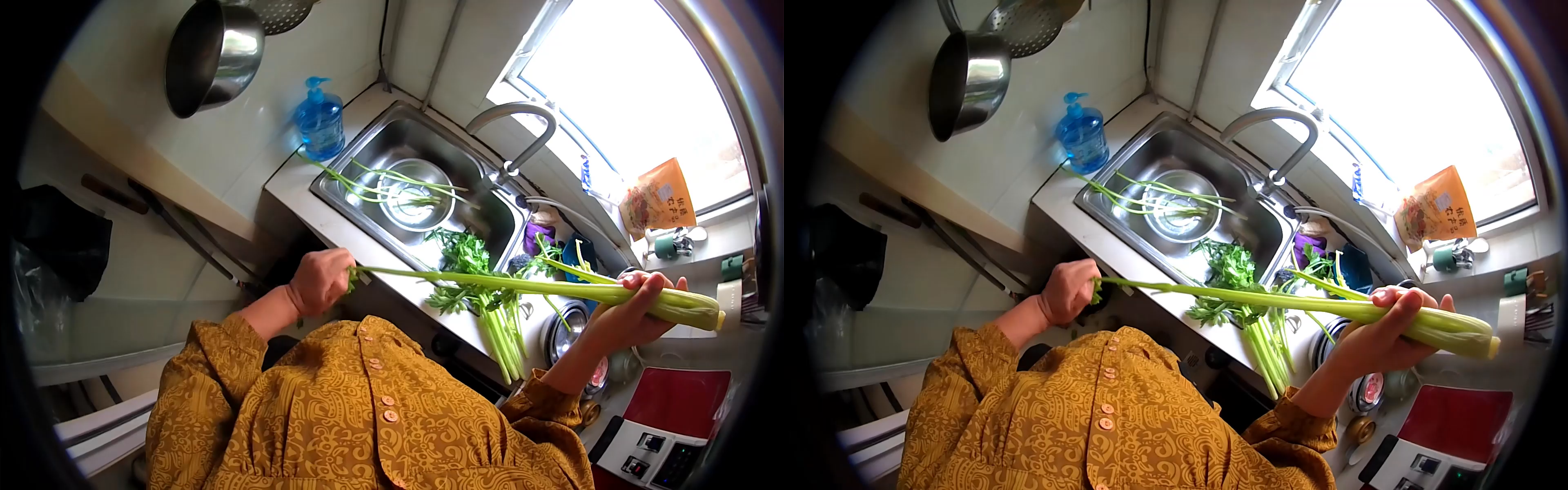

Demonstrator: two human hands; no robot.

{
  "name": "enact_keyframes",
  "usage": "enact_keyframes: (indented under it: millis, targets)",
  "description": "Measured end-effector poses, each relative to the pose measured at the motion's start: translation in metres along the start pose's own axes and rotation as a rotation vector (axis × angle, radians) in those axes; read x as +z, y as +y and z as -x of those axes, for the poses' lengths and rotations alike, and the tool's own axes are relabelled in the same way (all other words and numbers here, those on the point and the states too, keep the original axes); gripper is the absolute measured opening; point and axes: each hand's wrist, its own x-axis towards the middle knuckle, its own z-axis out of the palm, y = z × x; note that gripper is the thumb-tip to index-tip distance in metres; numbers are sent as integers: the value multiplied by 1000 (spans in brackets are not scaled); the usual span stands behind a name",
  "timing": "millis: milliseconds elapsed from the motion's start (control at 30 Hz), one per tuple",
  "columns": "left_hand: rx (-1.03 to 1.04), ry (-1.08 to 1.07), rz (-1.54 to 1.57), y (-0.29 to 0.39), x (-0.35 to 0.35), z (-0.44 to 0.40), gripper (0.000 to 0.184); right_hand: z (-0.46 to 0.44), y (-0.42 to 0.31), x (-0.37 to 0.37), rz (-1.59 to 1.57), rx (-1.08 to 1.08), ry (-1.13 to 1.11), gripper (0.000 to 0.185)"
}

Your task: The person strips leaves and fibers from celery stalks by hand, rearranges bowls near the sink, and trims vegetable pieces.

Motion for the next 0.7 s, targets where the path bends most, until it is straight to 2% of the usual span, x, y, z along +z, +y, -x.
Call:
enact_keyframes:
  millis: [67,100,133,167,200,233,267,300,333,367,400,433,467,500,533,567,633,667,700]
  targets:
    - [-109,149,82,-8,-3,7,29,8,0,12,-35,-15,-40,51]
    - [-301,166,256,-11,-6,15,31,12,0,18,-69,-37,-68,52]
    - [-353,232,330,-16,-6,20,31,12,3,20,-71,-23,-82,52]
    - [-405,299,405,-23,-4,24,30,6,10,16,154,-234,-136,44]
    - [-300,483,386,-36,1,27,24,-2,17,11,375,-450,-191,36]
    - [-776,636,806,-26,-12,30,19,-9,11,13,666,-547,-216,27]
    - [-809,719,897,-50,-18,52,19,-15,4,14,943,-666,-223,24]
    - [-837,791,988,-78,-27,72,18,-19,7,11,999,-677,-213,23]
    - [-895,754,899,-82,-34,74,18,-23,9,9,1054,-689,-204,22]
    - [-953,723,813,-84,-40,79,19,-23,11,12,725,-505,-243,19]
    - [-987,552,571,-106,-39,95,16,-22,12,18,395,-315,-273,17]
    - [-996,562,574,-122,-35,105,16,-21,14,25,67,-122,-291,16]
    - [-880,495,341,-136,-32,111,18,-19,14,32,-256,74,-296,16]
    - [-755,420,113,-151,-28,118,23,-14,13,40,-253,74,-299,16]
    - [-811,287,72,-162,-31,125,49,-7,10,51,-313,121,-300,18]
    - [-804,279,89,-168,-31,134,49,-2,5,60,-363,162,-299,20]
    - [-1114,-194,-289,-149,-37,123,78,5,-10,82,-456,293,-193,18]
    - [-1146,-401,-432,-142,-39,111,104,5,-11,86,-448,301,-197,19]
    - [-1026,-404,-531,-132,-39,103,86,5,-11,88,-444,313,-200,20]
